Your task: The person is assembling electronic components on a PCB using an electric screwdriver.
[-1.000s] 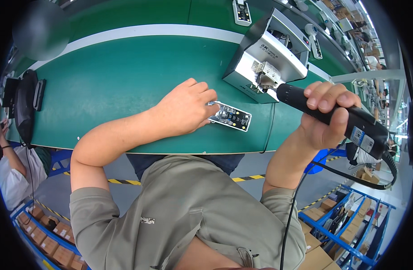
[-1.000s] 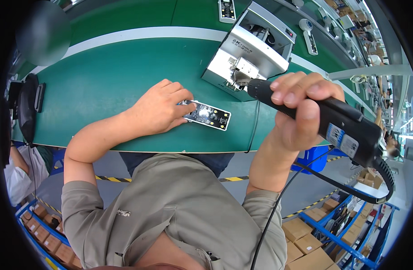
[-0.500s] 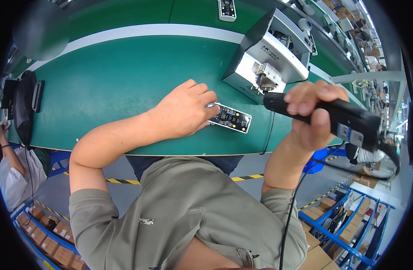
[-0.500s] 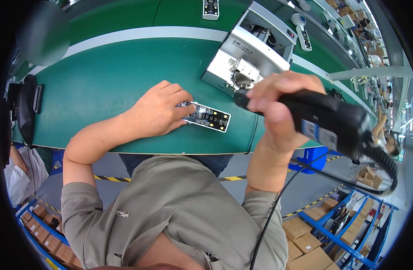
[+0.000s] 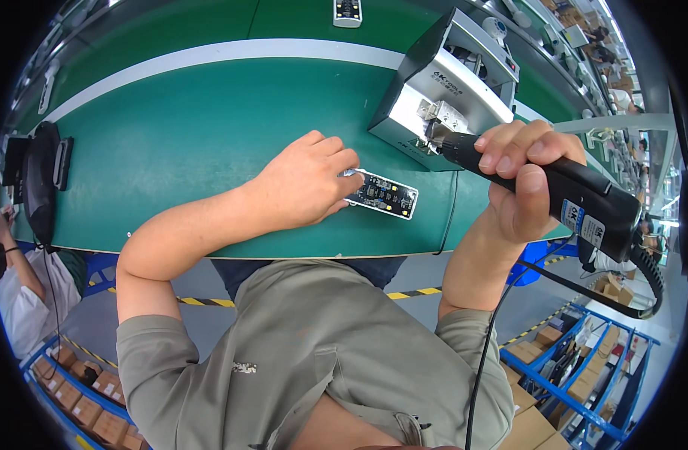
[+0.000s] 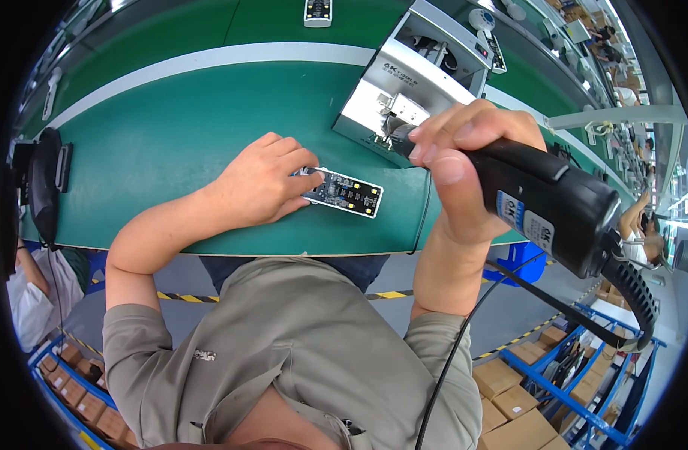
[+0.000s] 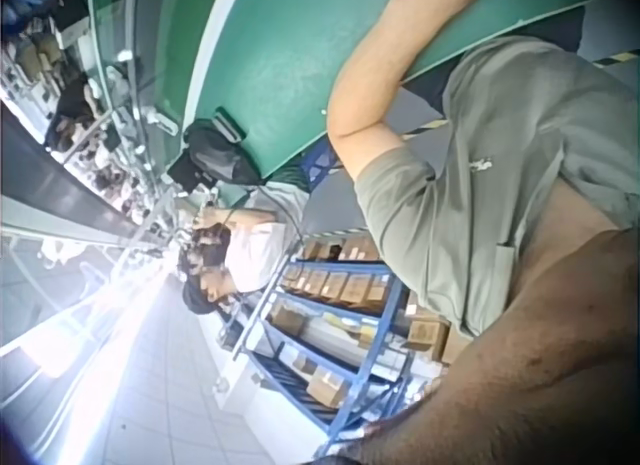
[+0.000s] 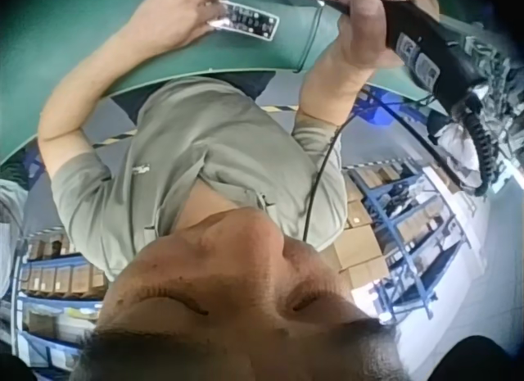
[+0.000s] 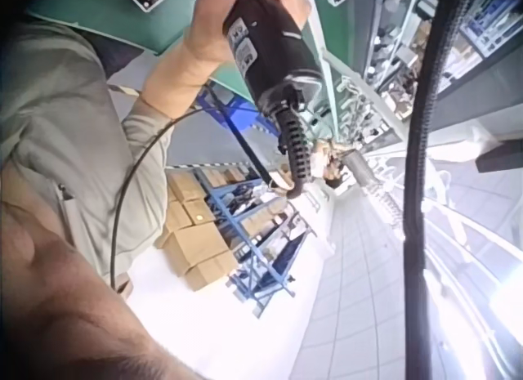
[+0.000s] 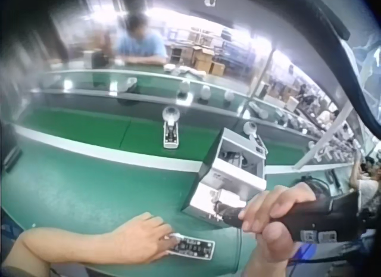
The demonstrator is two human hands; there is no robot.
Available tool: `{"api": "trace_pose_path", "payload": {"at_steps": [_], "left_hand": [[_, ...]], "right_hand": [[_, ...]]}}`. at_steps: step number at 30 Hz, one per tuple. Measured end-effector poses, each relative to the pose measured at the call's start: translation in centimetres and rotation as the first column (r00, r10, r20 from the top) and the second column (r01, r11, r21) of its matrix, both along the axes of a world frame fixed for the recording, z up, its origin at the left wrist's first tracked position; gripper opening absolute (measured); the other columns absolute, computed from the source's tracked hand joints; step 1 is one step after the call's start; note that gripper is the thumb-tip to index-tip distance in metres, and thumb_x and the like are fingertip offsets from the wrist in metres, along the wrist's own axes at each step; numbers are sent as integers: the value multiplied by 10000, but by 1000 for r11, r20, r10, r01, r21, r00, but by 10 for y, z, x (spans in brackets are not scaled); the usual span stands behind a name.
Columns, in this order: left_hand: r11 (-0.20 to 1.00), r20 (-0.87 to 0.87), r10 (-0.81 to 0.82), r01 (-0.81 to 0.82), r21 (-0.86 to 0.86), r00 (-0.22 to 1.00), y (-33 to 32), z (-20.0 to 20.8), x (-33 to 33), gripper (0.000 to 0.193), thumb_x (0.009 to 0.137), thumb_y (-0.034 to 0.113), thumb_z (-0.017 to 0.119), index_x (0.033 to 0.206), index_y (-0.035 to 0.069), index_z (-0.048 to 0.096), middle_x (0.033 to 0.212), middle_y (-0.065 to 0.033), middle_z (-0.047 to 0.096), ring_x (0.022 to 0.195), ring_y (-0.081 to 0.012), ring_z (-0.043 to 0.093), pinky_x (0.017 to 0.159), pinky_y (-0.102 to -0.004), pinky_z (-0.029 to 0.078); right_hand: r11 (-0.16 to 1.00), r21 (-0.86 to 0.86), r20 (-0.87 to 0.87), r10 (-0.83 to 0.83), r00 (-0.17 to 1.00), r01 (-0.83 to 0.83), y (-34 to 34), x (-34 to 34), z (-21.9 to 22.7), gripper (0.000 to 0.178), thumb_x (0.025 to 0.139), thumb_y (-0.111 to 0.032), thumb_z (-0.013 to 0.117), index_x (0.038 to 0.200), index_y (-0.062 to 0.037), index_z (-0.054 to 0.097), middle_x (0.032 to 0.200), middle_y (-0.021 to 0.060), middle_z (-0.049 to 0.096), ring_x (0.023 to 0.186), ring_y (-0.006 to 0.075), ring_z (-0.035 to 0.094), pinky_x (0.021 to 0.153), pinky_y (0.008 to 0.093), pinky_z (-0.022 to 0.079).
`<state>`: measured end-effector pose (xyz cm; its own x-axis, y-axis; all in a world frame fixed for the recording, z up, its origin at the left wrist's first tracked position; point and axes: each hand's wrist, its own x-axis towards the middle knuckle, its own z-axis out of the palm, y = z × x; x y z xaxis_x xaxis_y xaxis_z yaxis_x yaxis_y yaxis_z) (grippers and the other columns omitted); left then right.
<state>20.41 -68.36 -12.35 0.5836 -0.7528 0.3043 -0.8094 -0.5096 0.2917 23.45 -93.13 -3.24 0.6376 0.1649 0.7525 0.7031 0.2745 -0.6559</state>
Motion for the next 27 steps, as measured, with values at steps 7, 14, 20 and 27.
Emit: {"api": "trace_pose_path", "payload": {"at_steps": [7, 14, 20, 27], "left_hand": [[1000, -24, 11, -11, 18, 1000, -1, 1, -1, 311, 721, 183, 735, 1008, 89, 660, 1076, -55, 577, 942, -219, 528, 842, -335, 416], [999, -39, 4, -2, 38, 999, -2, 0, 2, 322, 720, 176, 736, 1017, 89, 649, 1086, -56, 571, 944, -221, 527, 844, -339, 415], [1000, -9, 2, -2, 21, 1000, -1, 1, 1, 331, 715, 165, 741, 1021, 88, 639, 1075, -57, 569, 946, -221, 527, 844, -342, 415], [999, 2, 2, -2, 34, 1000, 1, 5, -1, 282, 758, 216, 725, 1003, 92, 660, 1041, -55, 583, 940, -215, 525, 845, -338, 408]], "right_hand": [[990, 93, -147, 123, 982, -110, -8, -19, -3, 297, 828, -131, 661, 1081, -22, 549, 702, 74, 594, 576, 180, 588, 618, 311, 523], [978, 118, -219, 197, 956, -174, -24, -41, -20, 352, 816, -147, 673, 1116, -22, 538, 721, 70, 602, 581, 172, 592, 617, 303, 519], [969, 107, -238, 242, 940, -223, -24, -47, -27, 361, 795, -137, 683, 1106, -22, 541, 714, 72, 600, 584, 175, 598, 617, 303, 521], [972, 104, -277, 231, 933, -210, -17, -53, -31, 327, 745, -101, 716, 1019, -37, 550, 687, 70, 595, 559, 174, 593, 606, 300, 522]]}}
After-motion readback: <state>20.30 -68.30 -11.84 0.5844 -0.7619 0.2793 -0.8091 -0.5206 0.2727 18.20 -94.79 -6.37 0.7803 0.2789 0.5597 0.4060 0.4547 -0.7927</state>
